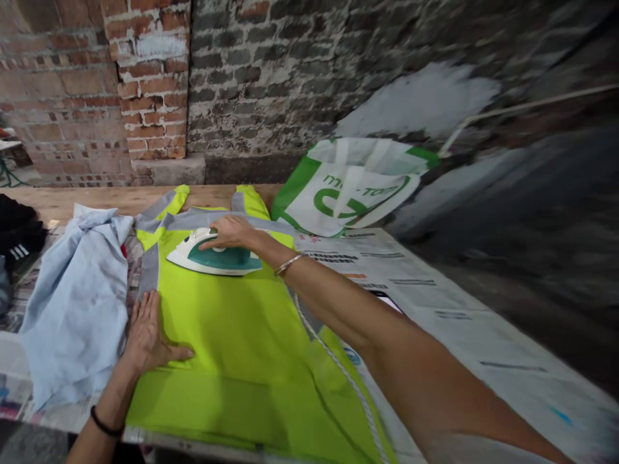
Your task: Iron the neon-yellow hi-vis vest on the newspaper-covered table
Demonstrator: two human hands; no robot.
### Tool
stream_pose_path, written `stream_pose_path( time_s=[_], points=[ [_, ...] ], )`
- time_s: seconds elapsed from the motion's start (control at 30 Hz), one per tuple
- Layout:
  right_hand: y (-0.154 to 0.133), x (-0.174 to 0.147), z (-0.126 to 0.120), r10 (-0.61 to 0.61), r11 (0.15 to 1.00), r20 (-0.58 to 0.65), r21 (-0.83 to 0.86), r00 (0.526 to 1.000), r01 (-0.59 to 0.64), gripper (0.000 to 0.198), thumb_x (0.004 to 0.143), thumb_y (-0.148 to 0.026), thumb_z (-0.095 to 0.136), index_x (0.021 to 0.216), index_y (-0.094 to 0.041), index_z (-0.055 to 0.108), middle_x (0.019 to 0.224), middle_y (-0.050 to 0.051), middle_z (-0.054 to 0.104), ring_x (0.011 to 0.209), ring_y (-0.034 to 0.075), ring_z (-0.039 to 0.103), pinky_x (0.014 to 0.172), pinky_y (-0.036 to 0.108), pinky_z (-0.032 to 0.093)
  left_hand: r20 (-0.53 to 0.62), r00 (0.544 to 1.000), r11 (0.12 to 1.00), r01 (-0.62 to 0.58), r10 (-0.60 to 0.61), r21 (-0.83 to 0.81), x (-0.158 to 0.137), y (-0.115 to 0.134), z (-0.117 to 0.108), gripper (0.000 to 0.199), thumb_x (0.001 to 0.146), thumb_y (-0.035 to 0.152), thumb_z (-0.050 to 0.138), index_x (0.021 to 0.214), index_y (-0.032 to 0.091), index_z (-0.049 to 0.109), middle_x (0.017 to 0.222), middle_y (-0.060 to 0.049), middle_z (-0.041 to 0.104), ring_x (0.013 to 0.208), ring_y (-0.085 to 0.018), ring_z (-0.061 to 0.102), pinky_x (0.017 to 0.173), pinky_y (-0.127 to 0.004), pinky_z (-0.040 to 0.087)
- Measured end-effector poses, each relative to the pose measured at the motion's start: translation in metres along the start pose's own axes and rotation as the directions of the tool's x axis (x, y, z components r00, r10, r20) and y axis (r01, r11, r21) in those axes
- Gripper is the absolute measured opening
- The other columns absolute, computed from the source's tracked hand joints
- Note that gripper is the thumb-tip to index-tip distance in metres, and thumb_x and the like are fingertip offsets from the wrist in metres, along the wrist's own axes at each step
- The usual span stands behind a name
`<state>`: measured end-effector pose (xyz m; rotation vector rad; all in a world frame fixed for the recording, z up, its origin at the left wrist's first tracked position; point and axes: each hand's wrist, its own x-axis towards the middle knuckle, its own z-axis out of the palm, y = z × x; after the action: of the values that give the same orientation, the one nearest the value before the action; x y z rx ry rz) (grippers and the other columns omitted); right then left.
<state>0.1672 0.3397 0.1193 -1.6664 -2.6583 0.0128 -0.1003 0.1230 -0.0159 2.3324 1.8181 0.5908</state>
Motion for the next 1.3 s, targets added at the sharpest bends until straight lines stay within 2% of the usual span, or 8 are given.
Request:
stream_pose_path(
  time_s=[0.13,0.3,0.47,0.63,0.83,1.07,1.17,1.3],
  points=[
    [-0.029,-0.074,-0.005,-0.036,0.999,0.018,-0.018,0.999,0.037,0.063,0.08,-0.084,0.059,0.093,-0.024,0.076,0.094,0.012,0.08,0.098,0.031,0.073,0.072,0.033,0.045,0.014,0.999,0.997,0.037,-0.036,-0.066,0.002,0.002,-0.005,0.148,0.054,0.08,0.081,0.162,0.011,0.007,0.164,-0.028,0.033,0.154,-0.047,0.025,0.125,-0.063,0.021],
    [-0.055,-0.155,-0.006,-0.048,0.998,0.079,-0.037,0.996,0.051,0.057,0.081,-0.082,0.061,0.093,-0.027,0.075,0.09,0.009,0.081,0.093,0.03,0.075,0.066,0.031,0.041,0.02,0.999,0.996,0.041,-0.039,-0.077,0.004,0.005,-0.011,0.149,0.051,0.079,0.083,0.162,0.011,0.009,0.164,-0.029,0.033,0.154,-0.047,0.025,0.125,-0.062,0.02],
    [-0.059,-0.18,-0.003,-0.055,0.997,0.07,-0.054,0.996,0.058,0.055,0.082,-0.077,0.066,0.096,-0.025,0.075,0.092,0.009,0.081,0.094,0.031,0.076,0.066,0.031,0.041,0.029,0.998,0.997,0.049,-0.047,-0.066,0.005,0.008,-0.015,0.149,0.049,0.078,0.084,0.16,0.007,0.015,0.162,-0.031,0.036,0.154,-0.047,0.025,0.125,-0.063,0.02],
    [-0.041,-0.145,-0.002,-0.011,0.998,0.018,-0.054,1.0,0.012,0.058,0.084,-0.079,0.061,0.101,-0.025,0.075,0.097,0.011,0.081,0.098,0.032,0.075,0.071,0.031,0.043,0.054,0.997,0.998,0.05,-0.047,-0.048,0.005,0.007,-0.014,0.145,0.051,0.079,0.082,0.161,0.009,0.018,0.163,-0.028,0.035,0.155,-0.046,0.023,0.126,-0.062,0.018],
    [0.014,-0.057,0.006,0.081,0.995,-0.093,-0.041,0.992,-0.085,0.07,0.082,-0.085,0.055,0.102,-0.022,0.076,0.099,0.014,0.08,0.1,0.032,0.072,0.074,0.033,0.045,0.011,1.0,1.0,-0.003,0.003,0.018,0.003,0.003,-0.007,0.143,0.055,0.077,0.082,0.162,0.01,0.013,0.163,-0.028,0.035,0.154,-0.046,0.026,0.124,-0.065,0.023],
    [0.076,0.033,0.014,0.205,0.978,-0.121,-0.009,0.971,-0.208,0.082,0.081,-0.086,0.054,0.116,-0.016,0.076,0.116,0.021,0.076,0.109,0.038,0.068,0.086,0.041,0.049,-0.053,0.995,0.992,-0.083,0.088,0.09,0.0,0.004,-0.002,0.149,0.055,0.075,0.085,0.164,0.016,0.002,0.164,-0.026,0.034,0.152,-0.046,0.031,0.121,-0.065,0.03],
    [0.084,0.042,0.013,0.207,0.978,-0.117,0.007,0.971,-0.208,0.084,0.08,-0.085,0.056,0.115,-0.011,0.076,0.116,0.024,0.075,0.11,0.041,0.067,0.088,0.044,0.049,-0.041,0.995,0.992,-0.092,0.096,0.087,0.001,0.004,-0.003,0.149,0.057,0.074,0.085,0.164,0.015,0.001,0.164,-0.026,0.034,0.152,-0.047,0.03,0.121,-0.065,0.03],
    [0.074,0.017,0.008,0.166,0.986,-0.061,0.017,0.984,-0.165,0.08,0.077,-0.085,0.06,0.112,-0.015,0.077,0.111,0.019,0.077,0.107,0.038,0.068,0.085,0.04,0.049,-0.02,0.996,0.994,-0.086,0.087,0.069,0.003,0.002,-0.004,0.145,0.058,0.076,0.083,0.164,0.012,0.005,0.163,-0.027,0.035,0.152,-0.047,0.029,0.122,-0.066,0.027]
  ],
)
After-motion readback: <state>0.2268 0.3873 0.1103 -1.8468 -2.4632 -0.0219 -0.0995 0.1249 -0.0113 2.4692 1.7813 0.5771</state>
